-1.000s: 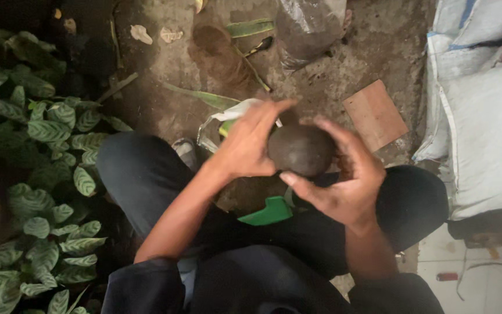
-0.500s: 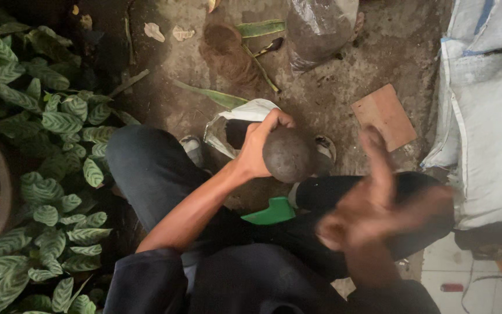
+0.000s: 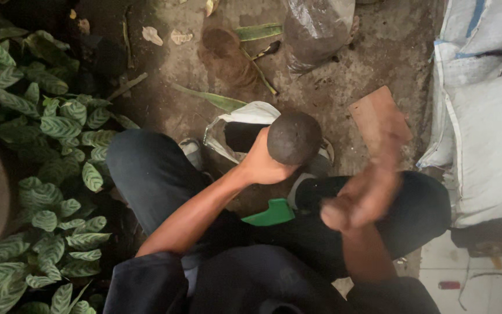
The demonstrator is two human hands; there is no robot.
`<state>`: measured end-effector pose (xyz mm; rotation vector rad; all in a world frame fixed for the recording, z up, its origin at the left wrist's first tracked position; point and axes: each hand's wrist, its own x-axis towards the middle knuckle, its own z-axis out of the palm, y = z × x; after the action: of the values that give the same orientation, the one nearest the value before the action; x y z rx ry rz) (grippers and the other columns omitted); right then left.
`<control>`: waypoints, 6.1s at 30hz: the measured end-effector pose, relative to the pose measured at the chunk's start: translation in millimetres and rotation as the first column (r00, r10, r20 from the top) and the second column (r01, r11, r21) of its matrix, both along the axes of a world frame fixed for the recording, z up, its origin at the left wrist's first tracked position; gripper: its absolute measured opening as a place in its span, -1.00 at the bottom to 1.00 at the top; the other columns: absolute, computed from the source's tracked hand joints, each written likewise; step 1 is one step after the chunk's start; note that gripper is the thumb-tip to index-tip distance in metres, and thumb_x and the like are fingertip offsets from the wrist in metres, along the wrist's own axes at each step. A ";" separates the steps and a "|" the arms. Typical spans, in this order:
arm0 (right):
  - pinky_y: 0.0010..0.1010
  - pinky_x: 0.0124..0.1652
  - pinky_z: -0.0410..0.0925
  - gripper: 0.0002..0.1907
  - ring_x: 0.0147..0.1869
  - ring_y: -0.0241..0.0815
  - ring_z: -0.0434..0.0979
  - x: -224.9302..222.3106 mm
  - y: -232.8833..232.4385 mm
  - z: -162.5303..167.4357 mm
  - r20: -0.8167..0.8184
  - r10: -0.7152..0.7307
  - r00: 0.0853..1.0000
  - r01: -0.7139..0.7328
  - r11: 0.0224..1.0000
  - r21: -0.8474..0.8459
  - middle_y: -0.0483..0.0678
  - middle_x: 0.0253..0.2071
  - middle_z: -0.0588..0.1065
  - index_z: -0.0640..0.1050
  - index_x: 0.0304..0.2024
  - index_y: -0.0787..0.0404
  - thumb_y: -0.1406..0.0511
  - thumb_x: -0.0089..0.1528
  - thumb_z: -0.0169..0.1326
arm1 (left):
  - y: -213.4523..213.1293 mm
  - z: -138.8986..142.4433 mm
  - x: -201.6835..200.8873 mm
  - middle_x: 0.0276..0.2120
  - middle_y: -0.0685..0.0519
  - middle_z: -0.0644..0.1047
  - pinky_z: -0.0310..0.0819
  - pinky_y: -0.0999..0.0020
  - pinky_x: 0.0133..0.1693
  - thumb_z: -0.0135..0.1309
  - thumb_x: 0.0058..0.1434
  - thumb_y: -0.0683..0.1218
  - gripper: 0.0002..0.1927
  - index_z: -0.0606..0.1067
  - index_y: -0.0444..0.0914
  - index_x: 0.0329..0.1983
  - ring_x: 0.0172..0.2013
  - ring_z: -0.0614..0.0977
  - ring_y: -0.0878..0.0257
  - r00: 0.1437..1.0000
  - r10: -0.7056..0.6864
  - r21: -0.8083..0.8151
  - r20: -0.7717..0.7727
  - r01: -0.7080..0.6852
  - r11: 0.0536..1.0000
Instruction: The person sits on the floor and repeatedly shapes a dark soil ball into a round form using both hands. They occasionally add small amounts of soil from a nearby white sack and continue to smooth and compact the surface.
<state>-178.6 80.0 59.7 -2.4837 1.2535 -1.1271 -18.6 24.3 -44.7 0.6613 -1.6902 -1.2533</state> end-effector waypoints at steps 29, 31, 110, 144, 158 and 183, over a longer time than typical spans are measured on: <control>0.21 0.52 0.12 -0.16 0.52 0.34 0.32 -1.5 -7.9 14.7 0.047 0.070 0.996 -0.071 0.997 0.010 0.36 0.33 0.38 0.40 0.25 0.52 -0.13 0.34 0.12 | 4.8 28.3 3.3 0.02 -0.14 0.56 0.55 0.22 0.07 0.21 0.10 -0.23 -0.44 0.38 -0.35 0.20 0.00 0.67 0.07 0.994 -0.090 0.147 -0.065 0.099 0.984; 0.13 0.47 0.18 -0.15 0.50 0.30 0.37 -2.2 -14.7 17.7 0.107 0.085 0.991 -0.094 0.993 0.076 0.35 0.31 0.41 0.43 0.25 0.53 -0.14 0.33 0.04 | 4.4 30.5 3.3 0.01 -0.15 0.57 0.55 0.21 0.07 0.21 0.09 -0.22 -0.40 0.36 -0.36 0.22 0.01 0.67 0.08 0.990 -0.123 0.157 -0.066 0.132 0.979; -0.32 -0.01 0.55 -0.82 -0.05 -0.07 0.71 21.5 -29.1 1.7 0.430 -0.133 0.893 0.056 0.981 0.187 0.10 -0.13 0.63 0.62 -0.15 0.40 0.38 0.41 0.05 | 16.0 46.3 6.0 -0.36 -0.35 0.59 0.53 -0.04 -0.20 0.29 -0.14 -0.16 -0.35 0.38 -0.40 0.06 -0.23 0.64 -0.29 0.877 0.143 0.063 0.458 -0.193 0.979; -0.41 -0.09 0.51 -0.77 -0.08 -0.15 0.71 17.7 -31.2 1.1 0.274 -0.295 0.915 0.180 0.909 0.376 0.05 -0.15 0.65 0.66 -0.23 0.36 0.37 0.43 0.03 | 20.4 43.5 -1.9 -0.26 -0.30 0.59 0.52 -0.09 -0.25 0.38 -0.19 -0.12 -0.33 0.31 -0.36 -0.05 -0.27 0.64 -0.30 0.772 0.169 0.027 0.612 -0.234 0.972; -0.28 -0.07 0.55 -0.81 -0.03 -0.02 0.69 2.1 -35.1 3.0 0.361 0.053 0.931 -0.143 0.964 0.226 0.07 -0.21 0.62 0.66 -0.30 0.37 0.39 0.32 0.07 | 12.1 37.3 2.4 -0.49 -0.29 0.56 0.55 0.14 -0.35 0.14 -0.15 -0.18 -0.72 0.52 -0.44 -0.35 -0.37 0.74 -0.08 0.950 -0.185 0.331 0.250 0.096 0.939; -0.26 -0.10 0.56 -0.81 -0.08 0.04 0.70 -7.8 -39.3 34.7 0.569 0.181 0.802 -0.349 0.915 0.201 0.10 -0.25 0.61 0.63 -0.31 0.39 0.38 0.32 0.06 | 13.9 15.9 6.4 -0.40 0.00 0.61 0.55 0.34 -0.28 0.20 0.07 -0.23 -0.77 0.54 -0.38 -0.19 -0.34 0.62 0.28 0.847 -0.531 0.477 -0.020 0.475 0.739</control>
<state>-186.5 40.8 94.4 -1.8495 0.8002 -1.3177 -12.2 38.2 -28.8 0.5707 -1.7361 -2.0983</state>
